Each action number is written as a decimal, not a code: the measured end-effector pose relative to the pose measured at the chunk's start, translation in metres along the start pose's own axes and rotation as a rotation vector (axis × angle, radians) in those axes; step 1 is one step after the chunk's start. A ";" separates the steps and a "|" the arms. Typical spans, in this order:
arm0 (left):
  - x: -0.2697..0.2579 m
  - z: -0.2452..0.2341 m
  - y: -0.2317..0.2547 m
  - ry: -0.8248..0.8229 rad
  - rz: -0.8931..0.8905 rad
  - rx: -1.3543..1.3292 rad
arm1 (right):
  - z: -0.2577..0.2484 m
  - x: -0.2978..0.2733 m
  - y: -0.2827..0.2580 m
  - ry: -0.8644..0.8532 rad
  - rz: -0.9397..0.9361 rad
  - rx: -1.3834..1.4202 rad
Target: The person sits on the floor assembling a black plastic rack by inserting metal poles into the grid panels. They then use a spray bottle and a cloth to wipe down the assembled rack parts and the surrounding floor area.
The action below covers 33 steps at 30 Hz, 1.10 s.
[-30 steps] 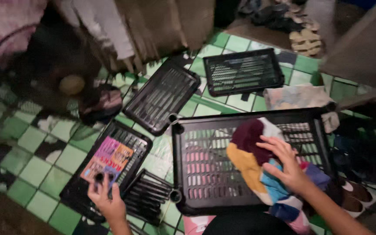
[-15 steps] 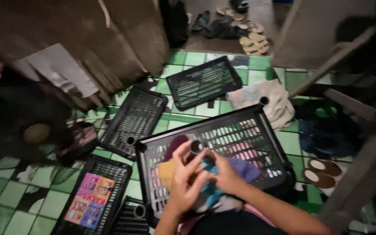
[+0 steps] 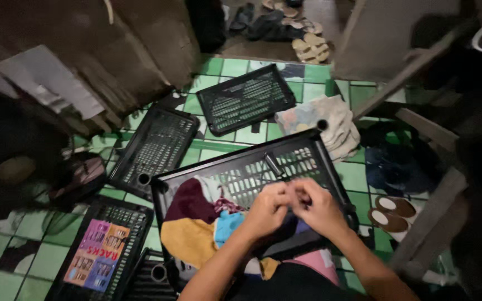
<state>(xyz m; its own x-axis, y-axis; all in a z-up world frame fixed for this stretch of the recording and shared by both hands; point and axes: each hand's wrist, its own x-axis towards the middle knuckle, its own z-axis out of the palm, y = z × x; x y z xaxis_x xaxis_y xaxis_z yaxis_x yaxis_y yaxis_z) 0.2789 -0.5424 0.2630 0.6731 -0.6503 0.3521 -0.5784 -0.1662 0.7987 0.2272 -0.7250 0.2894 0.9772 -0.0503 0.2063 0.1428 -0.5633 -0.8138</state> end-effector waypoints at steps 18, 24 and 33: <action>-0.005 -0.012 0.017 0.389 -0.070 0.189 | 0.048 0.096 0.042 -0.149 -0.194 -0.346; -0.003 0.007 0.021 -0.245 0.175 0.295 | -0.042 0.067 0.029 -0.102 0.049 0.145; 0.020 0.041 0.037 -0.329 0.181 0.261 | -0.084 -0.052 0.051 0.176 0.073 -0.098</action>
<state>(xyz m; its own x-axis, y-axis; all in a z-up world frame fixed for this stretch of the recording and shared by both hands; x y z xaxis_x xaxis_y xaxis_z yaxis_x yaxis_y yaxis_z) 0.2525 -0.5919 0.2796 0.3926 -0.8800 0.2671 -0.7986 -0.1822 0.5736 0.1705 -0.8204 0.2833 0.9405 -0.2324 0.2477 0.0486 -0.6296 -0.7754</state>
